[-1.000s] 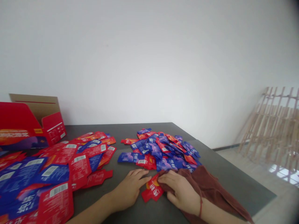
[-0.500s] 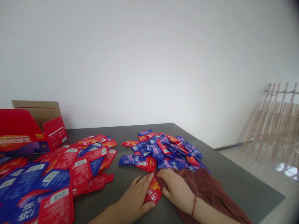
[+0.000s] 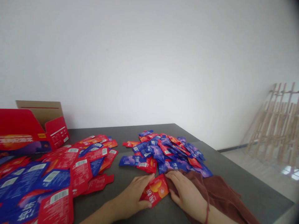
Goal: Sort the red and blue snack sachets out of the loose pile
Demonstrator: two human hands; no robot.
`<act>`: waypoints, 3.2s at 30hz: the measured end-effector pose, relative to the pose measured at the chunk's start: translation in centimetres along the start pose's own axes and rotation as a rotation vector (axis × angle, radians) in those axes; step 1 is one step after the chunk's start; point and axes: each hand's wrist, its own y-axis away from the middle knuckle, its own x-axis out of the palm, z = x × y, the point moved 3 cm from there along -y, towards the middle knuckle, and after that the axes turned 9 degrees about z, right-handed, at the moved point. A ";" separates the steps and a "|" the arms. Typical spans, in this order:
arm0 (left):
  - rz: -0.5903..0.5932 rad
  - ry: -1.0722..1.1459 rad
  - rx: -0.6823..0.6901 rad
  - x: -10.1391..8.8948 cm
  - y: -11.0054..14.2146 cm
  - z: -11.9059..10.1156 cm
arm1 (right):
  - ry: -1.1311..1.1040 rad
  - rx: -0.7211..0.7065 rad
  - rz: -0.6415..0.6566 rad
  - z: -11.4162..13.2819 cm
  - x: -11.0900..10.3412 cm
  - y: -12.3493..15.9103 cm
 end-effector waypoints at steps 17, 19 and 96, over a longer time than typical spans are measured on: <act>-0.002 -0.146 0.099 0.2 0.3 -0.1 | 0.008 -0.045 0.138 0.2 -0.6 -0.4; -0.002 -0.148 0.113 0.2 0.2 -0.2 | 0.036 -0.028 0.118 0.6 0.1 -0.5; -0.060 -0.332 0.172 0.9 0.0 0.1 | -0.007 -0.304 0.221 4.1 1.1 0.2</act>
